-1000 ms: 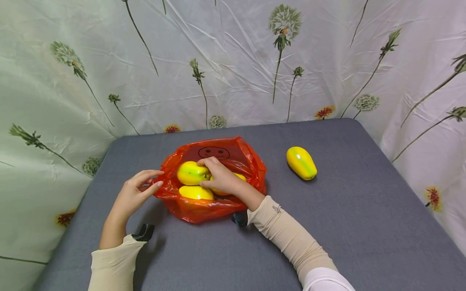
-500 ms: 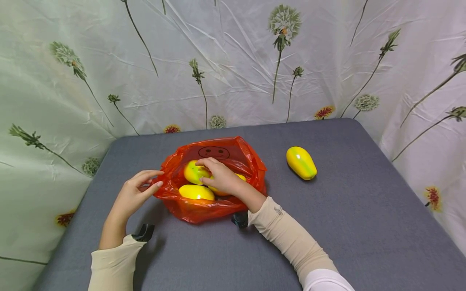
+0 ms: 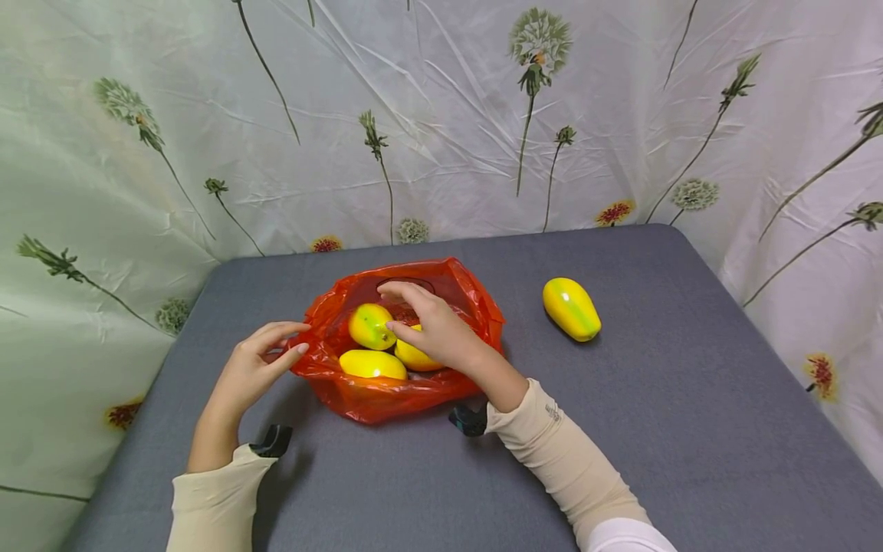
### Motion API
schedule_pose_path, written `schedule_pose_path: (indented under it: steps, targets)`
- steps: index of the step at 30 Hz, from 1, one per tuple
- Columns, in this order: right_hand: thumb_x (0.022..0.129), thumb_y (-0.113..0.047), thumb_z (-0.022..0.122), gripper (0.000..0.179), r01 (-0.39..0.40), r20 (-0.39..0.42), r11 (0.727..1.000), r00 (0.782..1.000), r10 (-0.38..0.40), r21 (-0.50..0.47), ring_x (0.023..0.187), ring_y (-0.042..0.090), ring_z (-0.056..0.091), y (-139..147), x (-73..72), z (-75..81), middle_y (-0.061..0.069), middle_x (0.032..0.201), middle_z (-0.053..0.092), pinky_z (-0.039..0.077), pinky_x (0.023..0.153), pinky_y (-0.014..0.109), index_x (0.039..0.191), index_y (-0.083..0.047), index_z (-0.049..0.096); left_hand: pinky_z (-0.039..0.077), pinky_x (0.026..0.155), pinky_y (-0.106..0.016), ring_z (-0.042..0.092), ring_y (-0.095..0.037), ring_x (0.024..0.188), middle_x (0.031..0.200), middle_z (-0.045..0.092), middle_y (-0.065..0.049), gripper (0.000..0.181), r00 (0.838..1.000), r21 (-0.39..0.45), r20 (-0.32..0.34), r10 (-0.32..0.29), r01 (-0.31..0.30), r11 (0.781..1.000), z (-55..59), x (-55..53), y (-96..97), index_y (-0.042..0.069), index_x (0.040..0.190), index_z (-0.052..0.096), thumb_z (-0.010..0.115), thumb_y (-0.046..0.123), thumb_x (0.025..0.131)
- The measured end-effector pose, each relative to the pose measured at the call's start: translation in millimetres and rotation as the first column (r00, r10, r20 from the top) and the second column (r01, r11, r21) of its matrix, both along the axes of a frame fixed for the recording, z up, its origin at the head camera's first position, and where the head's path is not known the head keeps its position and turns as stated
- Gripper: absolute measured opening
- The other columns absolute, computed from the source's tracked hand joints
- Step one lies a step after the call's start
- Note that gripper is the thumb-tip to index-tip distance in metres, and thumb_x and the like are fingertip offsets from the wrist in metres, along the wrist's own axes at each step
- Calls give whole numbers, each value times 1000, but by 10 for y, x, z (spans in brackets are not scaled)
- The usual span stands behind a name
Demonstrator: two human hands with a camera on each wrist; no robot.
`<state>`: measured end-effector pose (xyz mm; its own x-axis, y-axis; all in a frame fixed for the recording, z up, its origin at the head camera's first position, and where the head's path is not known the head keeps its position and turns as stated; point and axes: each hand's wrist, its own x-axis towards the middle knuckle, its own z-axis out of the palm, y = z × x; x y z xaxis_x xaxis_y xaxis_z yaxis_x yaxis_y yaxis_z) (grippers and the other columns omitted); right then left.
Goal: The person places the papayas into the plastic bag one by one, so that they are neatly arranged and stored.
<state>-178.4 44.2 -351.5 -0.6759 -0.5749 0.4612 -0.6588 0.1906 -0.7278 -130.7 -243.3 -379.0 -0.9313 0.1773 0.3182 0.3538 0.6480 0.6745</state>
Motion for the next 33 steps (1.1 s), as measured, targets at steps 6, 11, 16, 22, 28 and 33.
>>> schedule_pose_path:
  steps: [6, 11, 16, 22, 28, 33]
  targets:
    - [85, -3, 60, 42, 57, -55, 997, 997, -59, -47, 111, 20, 48, 182, 46, 87, 12, 119, 52, 40, 90, 37, 124, -1, 46, 50, 69, -31, 48, -13, 82, 109, 57, 0, 29, 1000, 4, 5, 0, 0, 1000, -4, 0, -3, 10, 110, 63, 65, 21, 84]
    - [79, 6, 63, 42, 132, -121, 977, 981, -154, -170, 105, 23, 52, 360, 54, 100, 15, 112, 56, 43, 86, 37, 119, 3, 50, 50, 69, -31, 48, -14, 82, 108, 57, 0, 29, 1000, 5, 3, -1, 1, 1000, -3, -1, -2, 10, 110, 63, 65, 20, 84]
    - [76, 14, 62, 43, 224, -93, 943, 963, -253, -247, 103, 26, 53, 598, 64, 115, 16, 111, 55, 41, 88, 30, 116, 6, 50, 50, 69, -33, 49, -14, 82, 108, 58, -1, 29, 1000, 5, 5, -4, 4, 1000, 3, -2, 2, 9, 110, 63, 65, 20, 83]
    - [76, 18, 60, 39, 384, -71, 889, 908, -412, -247, 100, 32, 53, 852, 144, 200, 25, 106, 54, 40, 89, 26, 112, 14, 48, 49, 69, -28, 49, -14, 83, 108, 57, 0, 30, 1000, -8, 18, 4, -4, 1000, 6, -12, 9, 11, 111, 63, 64, 23, 84]
    - [76, 14, 61, 37, 534, -29, 814, 832, -554, -226, 98, 30, 54, 1085, 111, 81, 25, 104, 55, 40, 89, 24, 111, 15, 48, 50, 70, -36, 49, -15, 83, 108, 58, -2, 30, 1000, 2, 19, 2, -2, 1000, -7, -12, 9, 10, 111, 63, 64, 22, 84]
    - [77, 8, 64, 40, 610, -3, 772, 784, -620, -176, 98, 26, 53, 1332, -53, -199, 22, 104, 56, 37, 88, 19, 115, 9, 50, 50, 70, -38, 49, -16, 83, 108, 58, -2, 29, 1000, 5, 21, 7, -7, 1000, -2, -1, 6, 10, 111, 63, 65, 21, 84]
